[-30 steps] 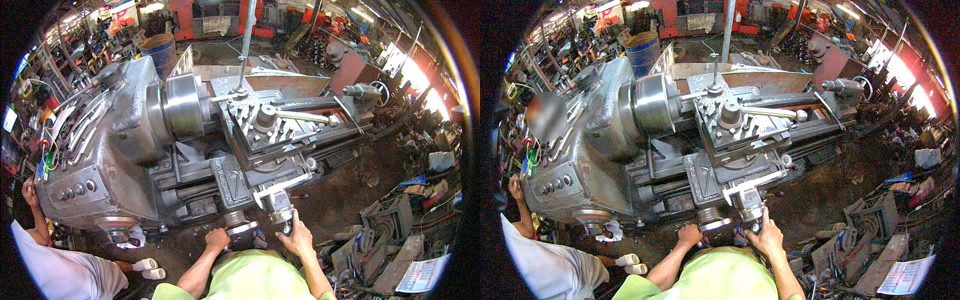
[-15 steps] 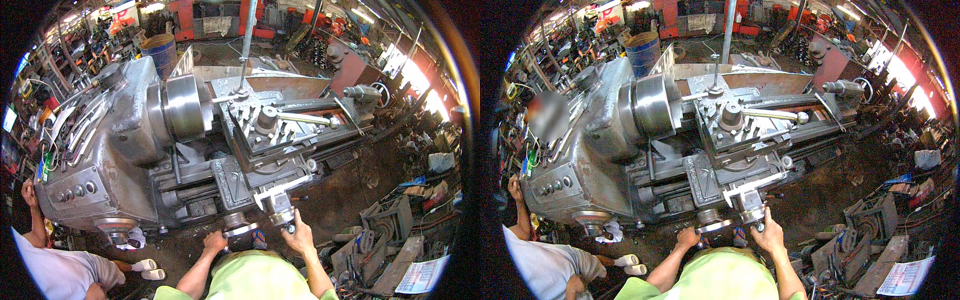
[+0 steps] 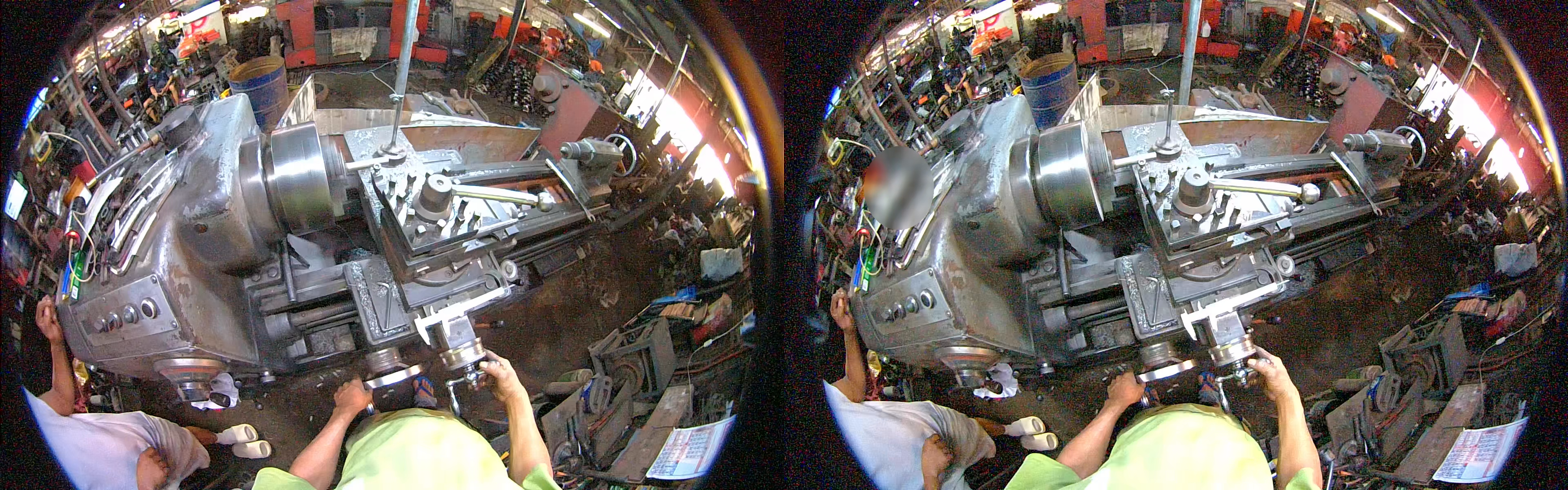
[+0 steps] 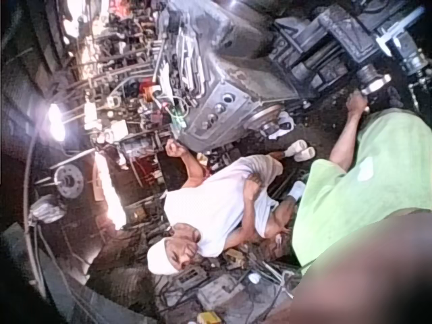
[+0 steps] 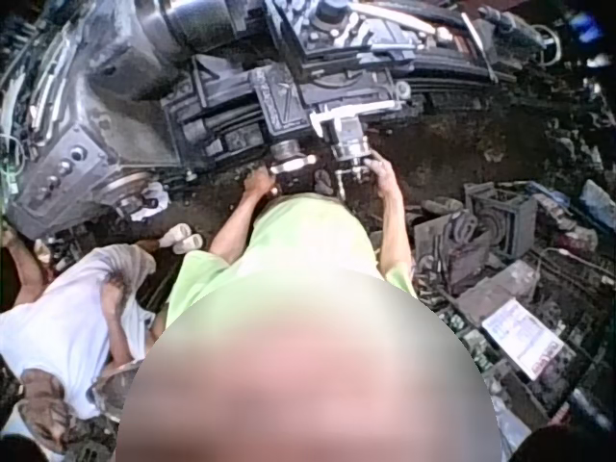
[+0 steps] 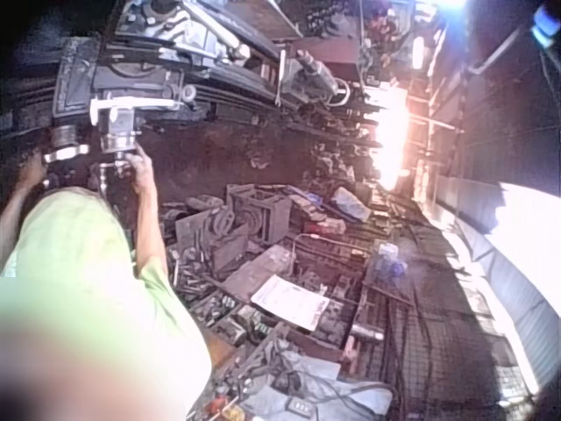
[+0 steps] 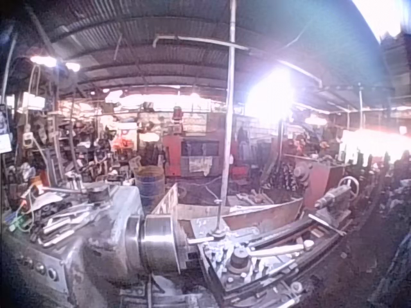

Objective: The person operates a metal lathe, using a caliper to measure a cylindrical workpiece and adjusting the tool post and carriage. The person repeatedly positions the cutting tool and engages the lathe to machine the metal part.

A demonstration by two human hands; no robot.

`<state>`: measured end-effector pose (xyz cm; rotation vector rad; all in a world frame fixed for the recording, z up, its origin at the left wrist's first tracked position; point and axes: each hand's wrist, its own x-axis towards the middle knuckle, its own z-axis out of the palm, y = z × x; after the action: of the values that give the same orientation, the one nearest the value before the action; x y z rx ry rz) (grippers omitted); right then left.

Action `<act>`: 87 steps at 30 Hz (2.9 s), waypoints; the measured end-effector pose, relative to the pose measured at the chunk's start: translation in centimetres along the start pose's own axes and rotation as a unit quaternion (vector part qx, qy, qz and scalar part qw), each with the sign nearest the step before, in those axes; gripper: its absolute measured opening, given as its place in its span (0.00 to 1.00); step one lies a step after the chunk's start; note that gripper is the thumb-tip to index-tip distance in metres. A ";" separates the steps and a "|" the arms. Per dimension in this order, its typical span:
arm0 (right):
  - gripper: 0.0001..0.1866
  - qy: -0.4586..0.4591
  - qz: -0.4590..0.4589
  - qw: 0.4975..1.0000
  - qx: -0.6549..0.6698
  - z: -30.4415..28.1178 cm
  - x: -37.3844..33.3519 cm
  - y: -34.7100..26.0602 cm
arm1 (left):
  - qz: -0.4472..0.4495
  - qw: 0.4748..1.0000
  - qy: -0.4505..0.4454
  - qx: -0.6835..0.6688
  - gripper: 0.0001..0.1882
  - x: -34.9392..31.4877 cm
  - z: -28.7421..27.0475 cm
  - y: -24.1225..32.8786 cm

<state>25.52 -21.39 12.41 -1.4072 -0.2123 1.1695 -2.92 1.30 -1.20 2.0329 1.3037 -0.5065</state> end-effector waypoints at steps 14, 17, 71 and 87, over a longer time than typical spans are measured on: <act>0.29 0.087 0.036 0.987 0.127 -0.8 1.8 5.3 | -0.019 0.999 -0.022 -0.014 0.32 -0.2 -0.7 0.4; 0.28 0.189 -0.025 0.962 -0.195 0.8 -0.8 2.3 | -0.006 1.000 -0.002 -0.022 0.29 -0.8 -1.0 0.7; 0.28 0.033 0.107 0.788 -0.606 5.0 -0.7 3.7 | -0.009 0.999 -0.042 -0.014 0.35 0.3 -0.3 -0.4; 0.32 0.124 0.117 0.763 -0.624 4.3 1.0 5.7 | -0.122 0.977 -0.166 -0.054 0.35 0.2 9.4 -15.5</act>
<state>20.00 -19.32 8.21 -2.8125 -0.7345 0.9967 -16.55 -0.81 -12.91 1.6230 1.3446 -0.8313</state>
